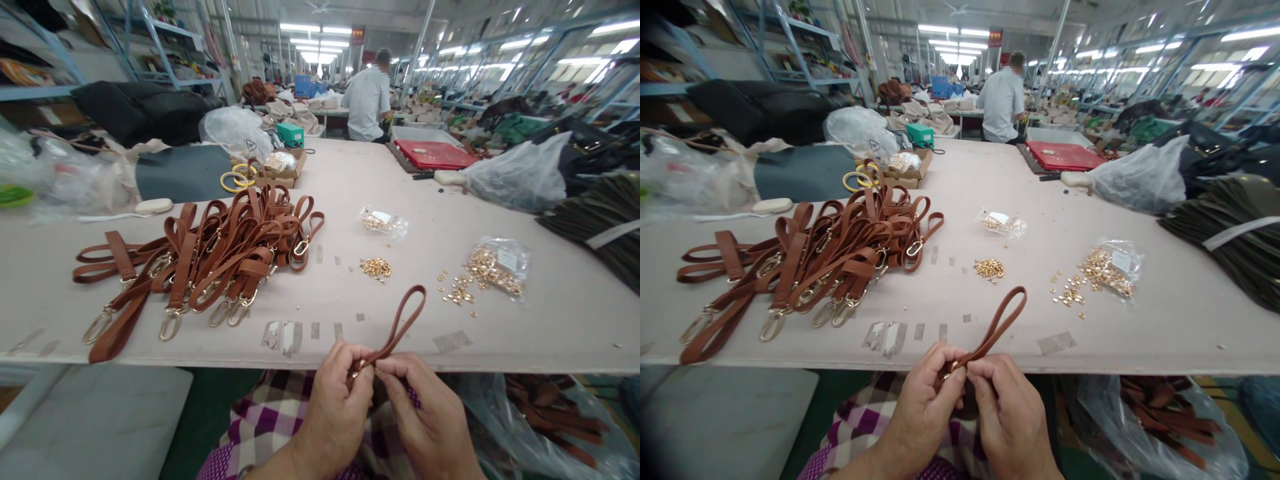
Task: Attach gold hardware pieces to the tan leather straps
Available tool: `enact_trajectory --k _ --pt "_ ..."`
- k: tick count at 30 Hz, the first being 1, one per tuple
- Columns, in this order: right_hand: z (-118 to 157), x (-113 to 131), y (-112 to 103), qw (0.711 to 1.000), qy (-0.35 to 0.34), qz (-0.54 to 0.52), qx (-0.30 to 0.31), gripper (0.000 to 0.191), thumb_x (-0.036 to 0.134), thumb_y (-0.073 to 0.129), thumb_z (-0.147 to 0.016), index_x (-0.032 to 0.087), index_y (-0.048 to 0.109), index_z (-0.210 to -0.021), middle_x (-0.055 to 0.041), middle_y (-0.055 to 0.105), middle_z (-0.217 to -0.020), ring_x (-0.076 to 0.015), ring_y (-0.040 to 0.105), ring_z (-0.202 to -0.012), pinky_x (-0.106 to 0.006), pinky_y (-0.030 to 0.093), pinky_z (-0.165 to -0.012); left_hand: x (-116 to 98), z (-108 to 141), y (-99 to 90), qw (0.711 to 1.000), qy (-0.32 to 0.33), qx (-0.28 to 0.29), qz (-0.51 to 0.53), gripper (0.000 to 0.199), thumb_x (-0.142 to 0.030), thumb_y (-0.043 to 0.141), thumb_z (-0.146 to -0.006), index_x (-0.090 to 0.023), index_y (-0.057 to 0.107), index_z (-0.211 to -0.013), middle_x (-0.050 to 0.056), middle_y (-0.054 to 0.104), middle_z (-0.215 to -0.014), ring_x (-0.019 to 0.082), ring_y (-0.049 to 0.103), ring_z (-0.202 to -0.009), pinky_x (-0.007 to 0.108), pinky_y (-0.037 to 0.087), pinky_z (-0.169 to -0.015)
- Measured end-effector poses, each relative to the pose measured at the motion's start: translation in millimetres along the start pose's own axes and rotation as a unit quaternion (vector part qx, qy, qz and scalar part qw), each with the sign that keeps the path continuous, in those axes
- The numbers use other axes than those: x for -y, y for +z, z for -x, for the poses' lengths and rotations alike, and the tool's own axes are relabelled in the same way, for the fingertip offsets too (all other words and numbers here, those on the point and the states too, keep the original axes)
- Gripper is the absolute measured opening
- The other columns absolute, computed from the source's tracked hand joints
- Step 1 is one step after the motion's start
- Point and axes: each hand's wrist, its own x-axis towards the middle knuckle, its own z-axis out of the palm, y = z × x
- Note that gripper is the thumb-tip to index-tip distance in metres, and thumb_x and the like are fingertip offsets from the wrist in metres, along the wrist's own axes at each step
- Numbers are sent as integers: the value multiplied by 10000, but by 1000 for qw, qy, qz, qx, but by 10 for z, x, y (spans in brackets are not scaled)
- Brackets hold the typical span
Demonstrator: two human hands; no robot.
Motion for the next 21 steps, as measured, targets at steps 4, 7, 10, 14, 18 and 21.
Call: enact_trajectory --k 4,7,10,14,18,21 --pt "33 -8 8 1000 9 -12 -9 148 166 523 -925 246 647 -933 -10 697 -836 -141 685 -762 -200 531 -684 -22 13 7 1000 -1 -2 0 168 -226 469 -942 -198 629 -981 20 575 -895 140 567 -719 237 466 -626" --pt "48 -6 23 999 14 -16 -30 151 168 531 -919 252 655 -943 -7 706 -847 -140 693 -785 -194 535 -706 -46 23 17 1000 16 -6 -23 167 -206 479 -933 -194 643 -962 28 591 -889 157 579 -768 245 459 -650" --pt "74 8 48 997 35 -23 -61 136 186 543 -910 251 662 -922 1 716 -836 -135 697 -763 -183 537 -686 -56 36 30 998 37 -12 -43 175 -175 484 -922 -194 654 -957 27 599 -874 167 583 -795 257 456 -688" --pt "143 -6 95 988 104 -43 -102 90 277 591 -881 223 659 -858 -6 726 -766 -150 690 -659 -200 543 -605 -90 49 34 995 60 -14 -76 186 -147 492 -913 -197 665 -958 23 617 -881 164 584 -801 262 449 -723" --pt "200 -38 159 957 205 -138 -154 169 367 671 -820 206 623 -844 -36 730 -740 -177 694 -641 -230 561 -570 -153 57 46 992 87 0 -93 192 -157 503 -915 -196 685 -965 36 641 -886 176 603 -818 269 456 -732" --pt "238 -20 164 915 248 -262 -180 268 412 696 -791 200 629 -939 -58 744 -807 -200 712 -725 -272 587 -649 -137 72 101 989 120 16 -81 219 -175 513 -912 -214 704 -1013 54 678 -929 198 626 -859 284 480 -766"
